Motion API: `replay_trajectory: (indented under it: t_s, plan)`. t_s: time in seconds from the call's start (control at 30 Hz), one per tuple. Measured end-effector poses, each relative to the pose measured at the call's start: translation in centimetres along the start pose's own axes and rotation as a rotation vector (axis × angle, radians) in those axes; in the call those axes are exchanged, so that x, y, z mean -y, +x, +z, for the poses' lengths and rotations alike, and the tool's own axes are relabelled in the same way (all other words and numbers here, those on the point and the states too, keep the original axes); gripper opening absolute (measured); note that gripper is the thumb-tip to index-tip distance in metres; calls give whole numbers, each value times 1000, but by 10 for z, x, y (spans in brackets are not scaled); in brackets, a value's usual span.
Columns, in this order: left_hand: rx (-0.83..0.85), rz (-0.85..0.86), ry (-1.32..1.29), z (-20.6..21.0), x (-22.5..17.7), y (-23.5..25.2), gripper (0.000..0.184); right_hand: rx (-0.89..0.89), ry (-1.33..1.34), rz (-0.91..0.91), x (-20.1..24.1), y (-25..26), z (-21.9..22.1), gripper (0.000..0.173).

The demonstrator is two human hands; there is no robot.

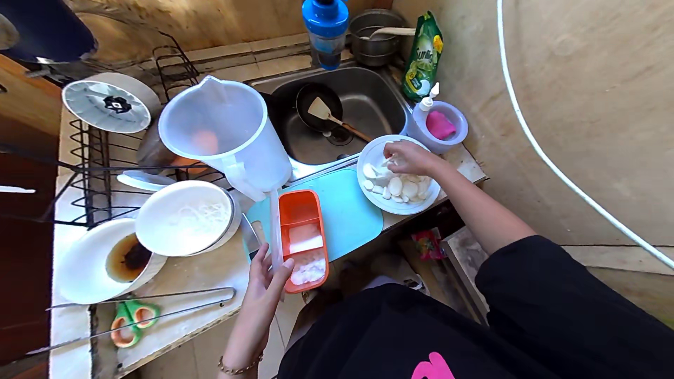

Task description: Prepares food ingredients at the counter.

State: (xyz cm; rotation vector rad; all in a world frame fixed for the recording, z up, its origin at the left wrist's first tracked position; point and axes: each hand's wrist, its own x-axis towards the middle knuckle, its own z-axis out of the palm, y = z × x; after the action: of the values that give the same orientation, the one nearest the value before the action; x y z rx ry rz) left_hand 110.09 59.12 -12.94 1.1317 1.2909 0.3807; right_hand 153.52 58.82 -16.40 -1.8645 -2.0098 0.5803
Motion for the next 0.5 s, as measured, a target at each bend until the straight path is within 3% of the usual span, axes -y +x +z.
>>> replay_trajectory:
  t_s: [0.2,0.3,0.5]
  plan:
    - [9,15,12,0,1,0,87,-304,12,11,10,-54,2,17]
    - [15,11,19,-1,2,2,89,-303,-56,106,12,-79,16,18]
    - [15,4,34,-1,0,1,91,-112,-140,320,21,-96,41,65]
